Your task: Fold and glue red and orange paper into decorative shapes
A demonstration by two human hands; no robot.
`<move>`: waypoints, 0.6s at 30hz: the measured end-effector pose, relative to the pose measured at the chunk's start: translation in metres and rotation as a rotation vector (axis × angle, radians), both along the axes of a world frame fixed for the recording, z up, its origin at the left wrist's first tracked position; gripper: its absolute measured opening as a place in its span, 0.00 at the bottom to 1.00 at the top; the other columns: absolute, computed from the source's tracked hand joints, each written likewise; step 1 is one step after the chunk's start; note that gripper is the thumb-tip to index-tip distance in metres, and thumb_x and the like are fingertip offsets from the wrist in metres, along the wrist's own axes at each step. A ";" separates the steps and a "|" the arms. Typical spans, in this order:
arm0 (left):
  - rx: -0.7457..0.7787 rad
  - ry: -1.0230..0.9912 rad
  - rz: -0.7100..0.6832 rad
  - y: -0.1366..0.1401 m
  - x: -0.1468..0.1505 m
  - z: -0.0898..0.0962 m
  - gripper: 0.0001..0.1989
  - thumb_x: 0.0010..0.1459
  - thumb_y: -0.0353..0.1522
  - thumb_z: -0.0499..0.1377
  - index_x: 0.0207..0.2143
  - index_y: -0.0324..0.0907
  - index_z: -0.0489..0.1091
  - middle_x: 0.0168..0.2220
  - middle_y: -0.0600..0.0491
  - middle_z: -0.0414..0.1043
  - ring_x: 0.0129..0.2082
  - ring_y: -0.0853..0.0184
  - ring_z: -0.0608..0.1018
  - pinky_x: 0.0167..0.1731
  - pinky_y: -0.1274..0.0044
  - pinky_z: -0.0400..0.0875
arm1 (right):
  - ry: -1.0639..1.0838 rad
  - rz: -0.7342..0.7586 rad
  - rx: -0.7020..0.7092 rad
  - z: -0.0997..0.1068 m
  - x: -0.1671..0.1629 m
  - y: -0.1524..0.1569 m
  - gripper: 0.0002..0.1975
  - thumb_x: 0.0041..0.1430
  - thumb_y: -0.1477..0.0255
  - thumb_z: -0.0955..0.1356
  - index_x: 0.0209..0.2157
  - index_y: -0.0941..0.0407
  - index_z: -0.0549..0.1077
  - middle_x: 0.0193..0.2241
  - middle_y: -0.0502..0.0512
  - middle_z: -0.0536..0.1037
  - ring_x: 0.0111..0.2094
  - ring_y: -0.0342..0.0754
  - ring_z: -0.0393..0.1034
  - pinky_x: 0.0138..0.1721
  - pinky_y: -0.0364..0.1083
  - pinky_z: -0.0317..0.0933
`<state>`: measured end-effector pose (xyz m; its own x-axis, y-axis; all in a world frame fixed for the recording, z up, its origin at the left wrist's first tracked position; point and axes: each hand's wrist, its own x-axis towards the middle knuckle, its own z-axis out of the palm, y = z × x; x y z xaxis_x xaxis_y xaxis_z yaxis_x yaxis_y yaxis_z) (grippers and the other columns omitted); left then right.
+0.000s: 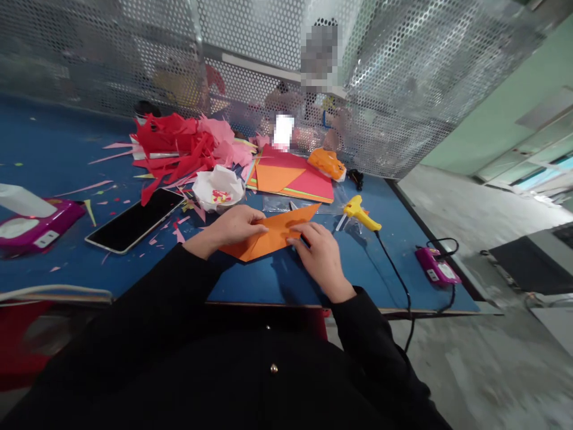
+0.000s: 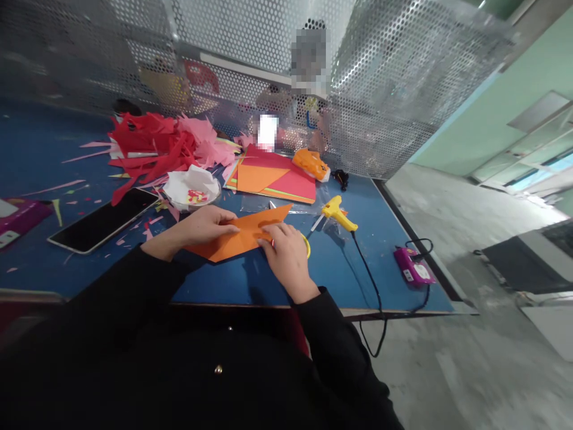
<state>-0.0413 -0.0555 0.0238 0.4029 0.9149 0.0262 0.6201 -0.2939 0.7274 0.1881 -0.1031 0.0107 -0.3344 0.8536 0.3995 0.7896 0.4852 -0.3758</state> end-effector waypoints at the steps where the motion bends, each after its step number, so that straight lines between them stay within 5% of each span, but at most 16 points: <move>1: 0.001 0.011 -0.021 -0.001 0.000 0.001 0.15 0.50 0.41 0.58 0.17 0.45 0.60 0.19 0.58 0.57 0.23 0.67 0.63 0.27 0.75 0.52 | 0.005 0.031 -0.015 -0.004 -0.005 0.001 0.08 0.67 0.69 0.67 0.46 0.53 0.75 0.46 0.56 0.81 0.47 0.54 0.73 0.48 0.51 0.60; 8: 0.004 0.066 -0.068 -0.004 0.002 0.005 0.14 0.48 0.40 0.62 0.16 0.44 0.67 0.18 0.58 0.64 0.24 0.66 0.68 0.30 0.76 0.59 | 0.012 0.045 -0.105 -0.024 -0.020 0.000 0.07 0.60 0.75 0.70 0.40 0.53 0.74 0.35 0.53 0.81 0.40 0.53 0.73 0.42 0.49 0.57; 11: 0.070 0.054 0.016 -0.005 0.001 0.006 0.12 0.50 0.43 0.62 0.30 0.44 0.76 0.33 0.52 0.77 0.38 0.59 0.76 0.42 0.74 0.64 | 0.037 0.062 -0.129 -0.027 -0.018 -0.002 0.03 0.60 0.76 0.70 0.34 0.53 0.74 0.32 0.52 0.78 0.37 0.52 0.72 0.38 0.47 0.57; 14: 0.245 0.030 0.164 -0.018 -0.002 0.006 0.18 0.55 0.43 0.60 0.42 0.42 0.77 0.48 0.46 0.78 0.52 0.54 0.73 0.55 0.69 0.60 | 0.076 0.072 -0.141 -0.029 -0.014 -0.006 0.04 0.60 0.76 0.70 0.32 0.53 0.74 0.31 0.51 0.77 0.36 0.50 0.72 0.38 0.47 0.59; 18: 0.257 0.004 0.209 -0.051 -0.006 -0.004 0.15 0.60 0.44 0.58 0.38 0.44 0.77 0.42 0.49 0.80 0.45 0.58 0.77 0.49 0.72 0.64 | 0.106 0.088 -0.155 -0.032 -0.012 -0.011 0.05 0.62 0.75 0.69 0.31 0.53 0.74 0.30 0.51 0.77 0.36 0.50 0.72 0.39 0.47 0.59</move>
<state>-0.0475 -0.1063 0.0201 0.2079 0.9415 0.2653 0.6892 -0.3335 0.6432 0.1759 -0.1142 -0.0212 -0.3736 0.8769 0.3024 0.6985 0.4805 -0.5303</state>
